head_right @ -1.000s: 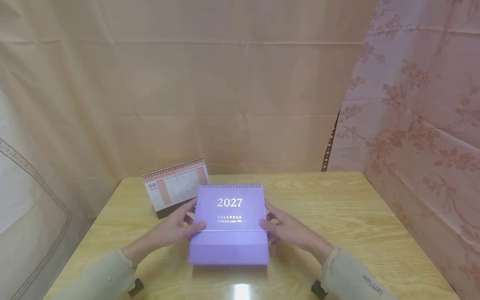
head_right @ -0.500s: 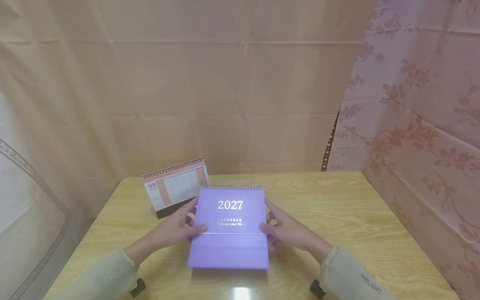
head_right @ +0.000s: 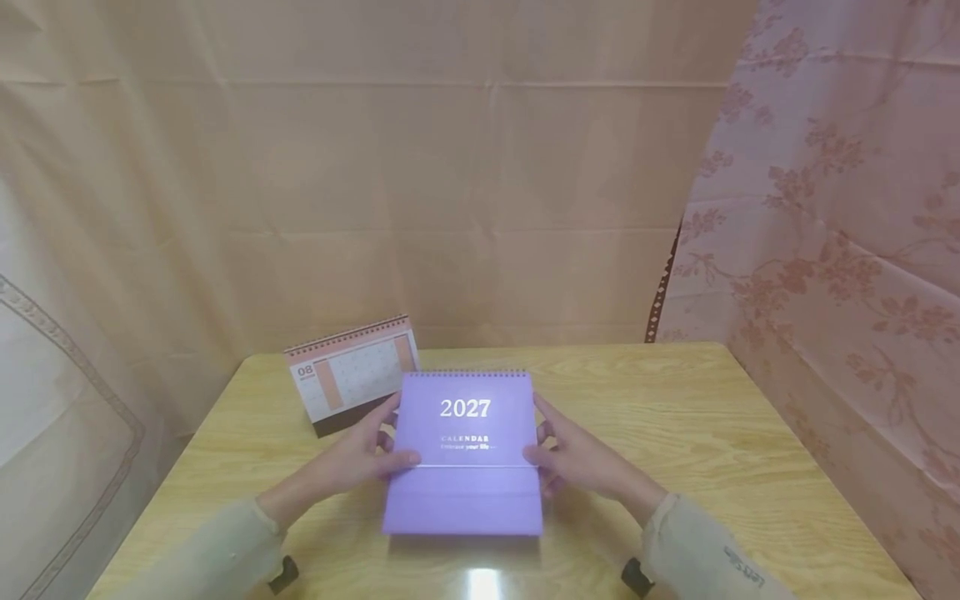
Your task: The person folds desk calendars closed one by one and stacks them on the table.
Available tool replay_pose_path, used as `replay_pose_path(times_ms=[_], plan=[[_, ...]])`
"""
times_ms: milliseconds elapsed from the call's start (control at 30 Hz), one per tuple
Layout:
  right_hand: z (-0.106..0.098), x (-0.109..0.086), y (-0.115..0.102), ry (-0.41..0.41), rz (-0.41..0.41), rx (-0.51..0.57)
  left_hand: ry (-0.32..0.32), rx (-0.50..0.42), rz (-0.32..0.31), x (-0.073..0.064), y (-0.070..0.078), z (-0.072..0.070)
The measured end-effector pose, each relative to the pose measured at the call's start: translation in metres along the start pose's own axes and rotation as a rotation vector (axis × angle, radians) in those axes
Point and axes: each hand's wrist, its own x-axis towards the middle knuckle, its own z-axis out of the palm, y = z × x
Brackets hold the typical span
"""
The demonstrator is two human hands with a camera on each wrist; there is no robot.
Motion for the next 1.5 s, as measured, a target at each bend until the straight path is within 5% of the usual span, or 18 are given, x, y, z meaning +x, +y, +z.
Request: replay_pose_path(times_ms=[433,700,1100,1333,1500], plan=[[-0.007,0.004,0.006,0.054,0.029,-0.058,-0.011,0.032,0.050,0.014,-0.010,0.011],[-0.009,0.003,0.006,0.096,0.053,-0.127,-0.047,0.052,0.157,0.020,-0.011,0.018],[-0.015,0.005,0.014,0.133,0.129,-0.172,-0.038,0.020,0.063,0.023,-0.011,0.030],[-0.016,0.006,0.016,0.129,0.126,-0.227,0.007,-0.009,0.060,0.027,-0.014,0.040],[-0.017,0.006,0.016,0.133,0.124,-0.274,0.033,0.056,0.067,0.030,-0.019,0.045]])
